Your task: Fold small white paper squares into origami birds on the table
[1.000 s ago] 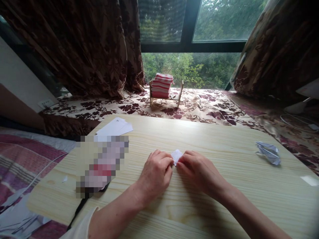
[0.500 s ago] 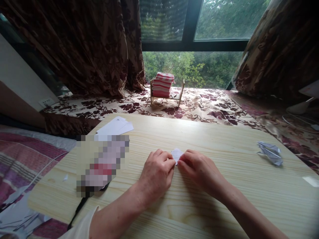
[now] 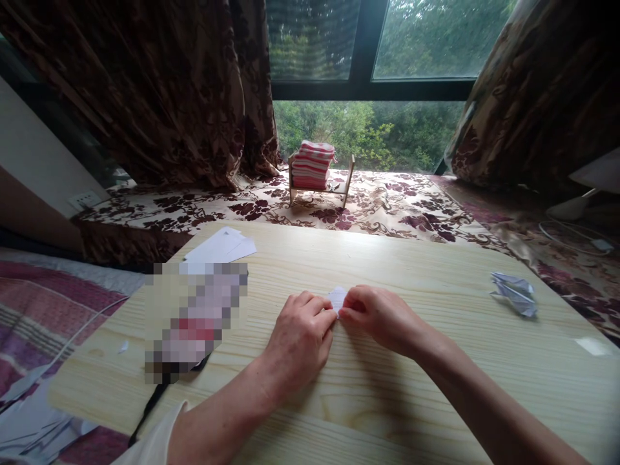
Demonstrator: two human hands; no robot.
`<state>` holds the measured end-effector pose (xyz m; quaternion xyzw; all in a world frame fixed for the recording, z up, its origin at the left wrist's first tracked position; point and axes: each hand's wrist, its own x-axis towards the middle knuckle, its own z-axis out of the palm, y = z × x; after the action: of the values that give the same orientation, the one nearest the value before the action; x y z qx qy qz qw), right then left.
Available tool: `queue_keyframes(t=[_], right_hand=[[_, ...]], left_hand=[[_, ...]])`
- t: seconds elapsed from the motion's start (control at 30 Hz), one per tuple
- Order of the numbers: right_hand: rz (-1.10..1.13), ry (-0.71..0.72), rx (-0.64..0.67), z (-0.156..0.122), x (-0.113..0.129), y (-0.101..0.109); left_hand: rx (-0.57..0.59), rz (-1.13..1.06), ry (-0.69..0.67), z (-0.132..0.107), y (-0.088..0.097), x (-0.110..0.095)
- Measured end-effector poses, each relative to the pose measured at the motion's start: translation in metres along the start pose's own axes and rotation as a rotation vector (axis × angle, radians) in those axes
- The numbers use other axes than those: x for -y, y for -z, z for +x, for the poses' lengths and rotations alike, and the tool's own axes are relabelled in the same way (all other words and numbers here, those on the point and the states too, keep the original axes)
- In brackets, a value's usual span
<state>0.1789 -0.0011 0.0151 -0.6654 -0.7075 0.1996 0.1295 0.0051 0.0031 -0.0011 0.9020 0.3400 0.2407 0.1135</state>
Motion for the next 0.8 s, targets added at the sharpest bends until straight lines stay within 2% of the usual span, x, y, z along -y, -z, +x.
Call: queue_keyframes(t=[0.23, 0.37, 0.43, 0.5, 0.53, 0.6, 0.63, 0.8], right_hand=[[0.088, 0.065, 0.228, 0.02, -0.003, 0.015], [0.098, 0.116, 0.259, 0.023, -0.005, 0.018], [0.098, 0.137, 0.221, 0.016, -0.007, 0.017], [0.093, 0.159, 0.119, 0.002, -0.011, 0.012], [0.094, 0.179, 0.037, -0.007, -0.013, 0.008], [0.068, 0.332, -0.198, -0.024, -0.018, 0.0], [0.014, 0.38, -0.262, -0.032, -0.019, -0.005], [-0.247, 0.497, -0.294, -0.049, -0.02, -0.018]], left_hand=[[0.045, 0.114, -0.077, -0.002, 0.002, 0.0], [0.102, 0.179, -0.089, -0.002, 0.004, -0.003], [0.116, 0.194, -0.088, -0.002, 0.005, -0.004], [0.113, 0.194, -0.08, -0.002, 0.006, -0.005], [0.109, 0.191, -0.077, -0.002, 0.006, -0.005], [0.103, 0.182, -0.078, -0.002, 0.006, -0.005], [0.102, 0.176, -0.08, -0.002, 0.006, -0.005], [0.076, 0.146, -0.076, -0.001, 0.004, -0.004]])
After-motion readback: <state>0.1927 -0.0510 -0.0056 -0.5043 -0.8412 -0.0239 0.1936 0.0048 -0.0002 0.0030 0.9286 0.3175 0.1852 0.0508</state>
